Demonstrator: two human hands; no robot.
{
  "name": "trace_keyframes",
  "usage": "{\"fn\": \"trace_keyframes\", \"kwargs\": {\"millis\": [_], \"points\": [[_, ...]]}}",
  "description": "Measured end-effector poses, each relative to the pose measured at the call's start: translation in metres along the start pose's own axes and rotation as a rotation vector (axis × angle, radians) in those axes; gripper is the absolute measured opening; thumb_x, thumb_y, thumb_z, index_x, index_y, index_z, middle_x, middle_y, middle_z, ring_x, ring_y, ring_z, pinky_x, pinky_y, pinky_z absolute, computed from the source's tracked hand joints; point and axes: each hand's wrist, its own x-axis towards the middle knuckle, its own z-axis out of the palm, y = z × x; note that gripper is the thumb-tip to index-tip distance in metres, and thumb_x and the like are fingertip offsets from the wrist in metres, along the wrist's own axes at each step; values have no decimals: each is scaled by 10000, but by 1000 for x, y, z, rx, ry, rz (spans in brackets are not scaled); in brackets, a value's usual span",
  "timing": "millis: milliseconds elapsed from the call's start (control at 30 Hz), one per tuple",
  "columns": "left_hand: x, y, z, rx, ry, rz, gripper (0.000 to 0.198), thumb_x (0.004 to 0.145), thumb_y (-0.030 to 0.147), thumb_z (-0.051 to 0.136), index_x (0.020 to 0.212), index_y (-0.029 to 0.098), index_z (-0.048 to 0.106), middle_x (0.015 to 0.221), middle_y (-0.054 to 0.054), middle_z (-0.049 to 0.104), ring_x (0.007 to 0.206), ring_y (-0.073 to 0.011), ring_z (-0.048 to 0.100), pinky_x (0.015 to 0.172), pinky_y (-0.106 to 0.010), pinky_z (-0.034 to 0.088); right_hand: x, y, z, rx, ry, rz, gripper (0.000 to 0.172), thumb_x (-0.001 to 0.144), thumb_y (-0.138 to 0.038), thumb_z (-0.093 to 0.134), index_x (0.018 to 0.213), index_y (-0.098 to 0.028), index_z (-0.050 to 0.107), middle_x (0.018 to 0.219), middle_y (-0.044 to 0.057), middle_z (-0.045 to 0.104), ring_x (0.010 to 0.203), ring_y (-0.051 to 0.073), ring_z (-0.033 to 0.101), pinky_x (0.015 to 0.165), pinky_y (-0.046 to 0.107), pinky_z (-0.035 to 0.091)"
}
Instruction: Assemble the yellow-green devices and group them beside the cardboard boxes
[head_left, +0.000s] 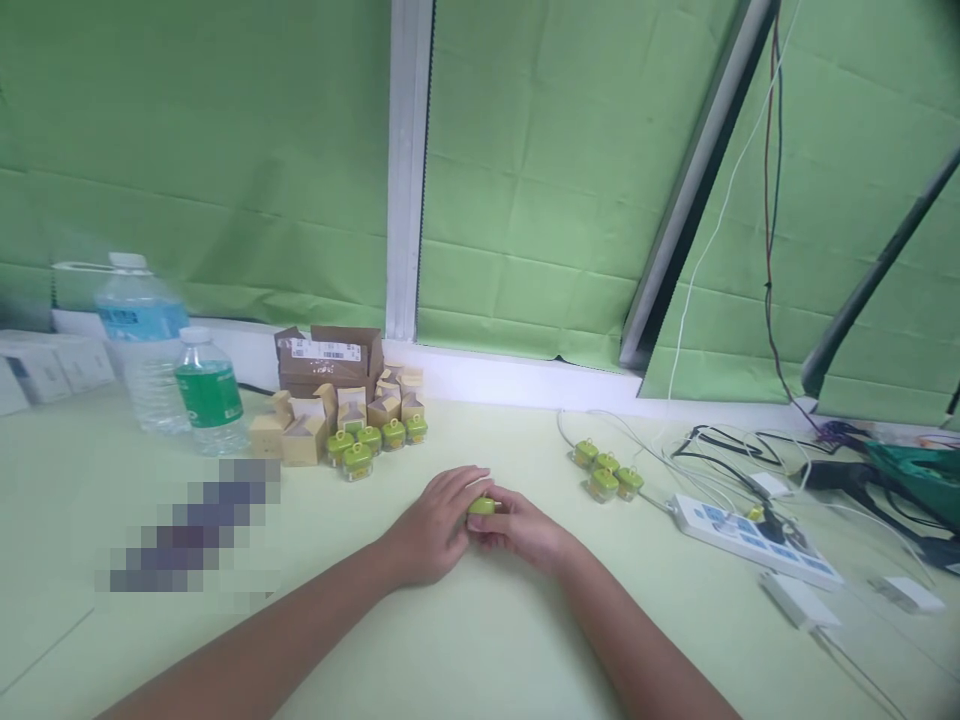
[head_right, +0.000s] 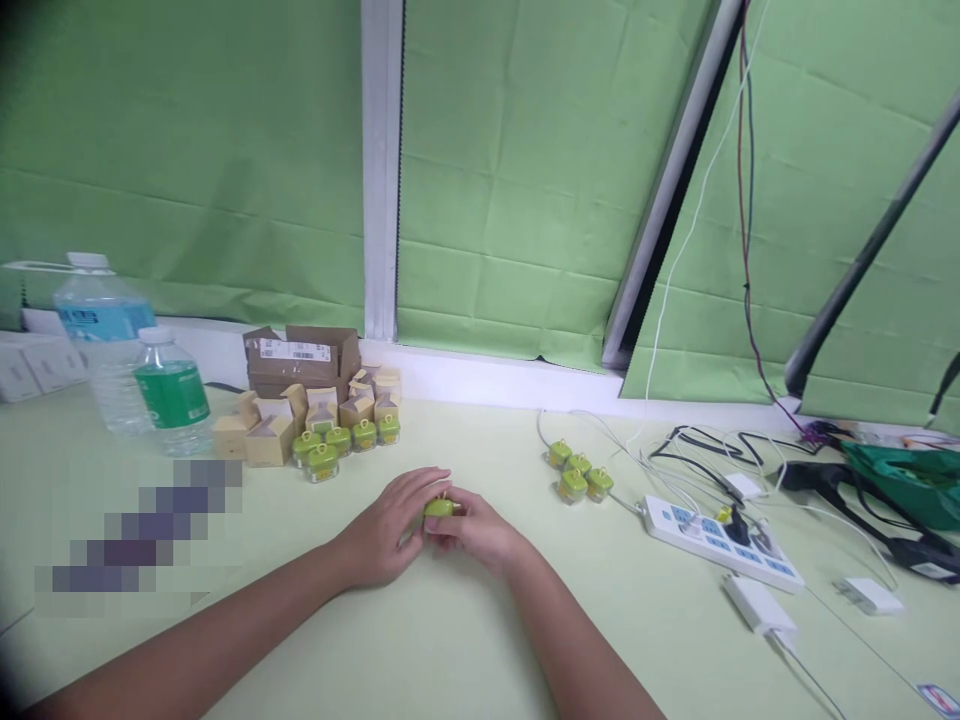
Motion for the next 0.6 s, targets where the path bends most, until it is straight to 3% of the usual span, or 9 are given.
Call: {"fn": "trace_keyframes", "kwargs": {"millis": [200, 433, 600], "points": [[1, 6, 2, -76, -43, 42, 718, 745, 18, 488, 1414, 276, 444, 1411, -60, 549, 1323, -279, 462, 1138, -521, 380, 6, 6, 0, -39, -73, 62, 142, 670, -243, 661, 776, -165, 608, 652, -11, 580, 573, 128, 547, 560, 263, 453], [2, 11, 6, -147, -56, 19, 733, 726, 0, 476, 1414, 249, 431, 1415, -64, 543, 1358, -262, 429, 1156, -491, 389, 8, 7, 5, -99, -93, 89, 123, 622, -190, 515, 744, -204, 513, 553, -68, 419, 454, 89, 346, 418, 213, 338], [1, 10, 8, -156, -66, -6, 726, 726, -4, 472, 1407, 248, 435, 1417, -67, 541, 1380, -270, 408, 1166, -505, 379, 8, 4, 9, -167, -85, 78, 76, 599, -206, 480, 652, -218, 427, 523, -76, 339, 451, 87, 300, 402, 212, 302]]}}
